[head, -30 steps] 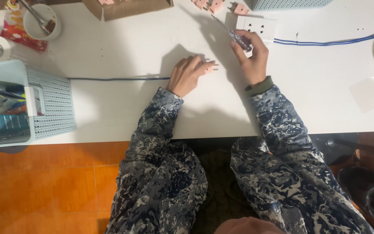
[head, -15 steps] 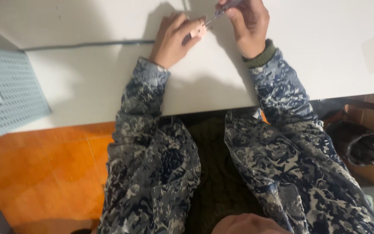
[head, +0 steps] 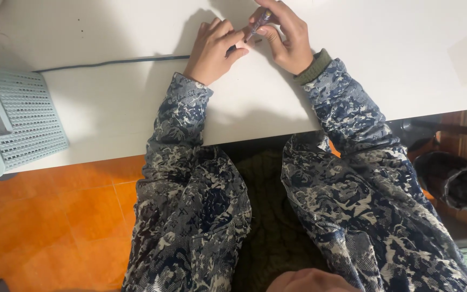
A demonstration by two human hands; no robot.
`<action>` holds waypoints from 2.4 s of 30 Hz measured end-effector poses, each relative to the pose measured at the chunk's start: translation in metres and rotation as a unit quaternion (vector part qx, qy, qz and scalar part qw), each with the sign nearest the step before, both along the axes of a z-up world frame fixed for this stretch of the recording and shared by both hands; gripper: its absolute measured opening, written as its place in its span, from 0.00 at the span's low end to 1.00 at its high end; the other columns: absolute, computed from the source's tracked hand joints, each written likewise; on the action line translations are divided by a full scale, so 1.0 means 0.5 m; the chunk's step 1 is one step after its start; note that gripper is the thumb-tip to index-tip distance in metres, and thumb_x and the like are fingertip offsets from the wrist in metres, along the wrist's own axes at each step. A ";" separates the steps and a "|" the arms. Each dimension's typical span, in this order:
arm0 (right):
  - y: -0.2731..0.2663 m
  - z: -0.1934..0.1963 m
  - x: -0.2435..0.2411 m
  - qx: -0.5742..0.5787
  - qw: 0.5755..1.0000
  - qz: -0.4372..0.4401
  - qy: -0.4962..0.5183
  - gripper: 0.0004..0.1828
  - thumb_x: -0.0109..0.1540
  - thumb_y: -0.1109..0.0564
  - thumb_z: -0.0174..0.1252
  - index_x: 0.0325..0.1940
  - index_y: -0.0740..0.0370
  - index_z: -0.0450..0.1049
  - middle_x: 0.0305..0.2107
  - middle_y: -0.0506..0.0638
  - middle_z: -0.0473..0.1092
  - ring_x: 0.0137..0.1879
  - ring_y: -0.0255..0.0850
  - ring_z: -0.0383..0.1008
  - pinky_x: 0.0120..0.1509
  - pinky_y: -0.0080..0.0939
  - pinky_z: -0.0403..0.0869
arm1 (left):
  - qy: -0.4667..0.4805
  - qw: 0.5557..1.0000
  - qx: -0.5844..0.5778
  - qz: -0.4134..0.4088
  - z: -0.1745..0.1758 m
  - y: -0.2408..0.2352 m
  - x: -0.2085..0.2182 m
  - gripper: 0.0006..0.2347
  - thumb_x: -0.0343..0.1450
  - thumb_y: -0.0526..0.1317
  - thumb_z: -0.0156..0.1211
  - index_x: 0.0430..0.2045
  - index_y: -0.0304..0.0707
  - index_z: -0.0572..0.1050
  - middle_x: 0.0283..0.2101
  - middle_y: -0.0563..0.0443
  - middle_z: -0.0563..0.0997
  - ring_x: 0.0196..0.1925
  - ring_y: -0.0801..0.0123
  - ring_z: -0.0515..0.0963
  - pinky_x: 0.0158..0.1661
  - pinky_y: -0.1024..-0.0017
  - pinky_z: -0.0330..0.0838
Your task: Wiring an electrical plug using a screwdriver and small wires on a workbench
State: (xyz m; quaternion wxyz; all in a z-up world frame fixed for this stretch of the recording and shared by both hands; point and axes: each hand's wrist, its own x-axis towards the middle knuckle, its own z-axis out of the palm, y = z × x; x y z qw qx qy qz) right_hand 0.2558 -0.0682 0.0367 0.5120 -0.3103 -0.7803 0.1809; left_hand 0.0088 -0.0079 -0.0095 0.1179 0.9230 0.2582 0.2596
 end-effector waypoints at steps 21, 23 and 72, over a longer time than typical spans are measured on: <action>0.013 -0.008 -0.022 0.038 0.999 -0.009 0.025 0.12 0.77 0.61 0.64 0.62 0.68 0.85 0.39 0.58 0.72 0.43 0.54 0.79 0.49 0.53 0.80 | 0.026 0.999 -0.045 0.013 -0.043 0.008 0.014 0.09 0.74 0.45 0.78 0.35 0.41 0.85 0.42 0.50 0.79 0.50 0.57 0.79 0.55 0.54 0.70; 0.017 -0.015 -0.019 0.021 0.999 0.002 0.030 0.13 0.77 0.65 0.60 0.64 0.72 0.83 0.39 0.62 0.76 0.42 0.59 0.81 0.48 0.59 0.81 | 0.030 0.999 -0.039 -0.013 -0.067 0.015 0.005 0.13 0.77 0.52 0.75 0.32 0.45 0.83 0.43 0.52 0.78 0.49 0.62 0.77 0.52 0.59 0.67; -0.011 0.015 -0.036 0.012 1.000 -0.024 0.015 0.19 0.76 0.64 0.63 0.71 0.71 0.78 0.49 0.64 0.75 0.57 0.63 0.82 0.63 0.69 0.80 | 0.109 0.993 0.037 0.008 -0.042 0.017 0.005 0.19 0.82 0.61 0.63 0.44 0.44 0.83 0.45 0.53 0.82 0.56 0.64 0.76 0.57 0.59 0.65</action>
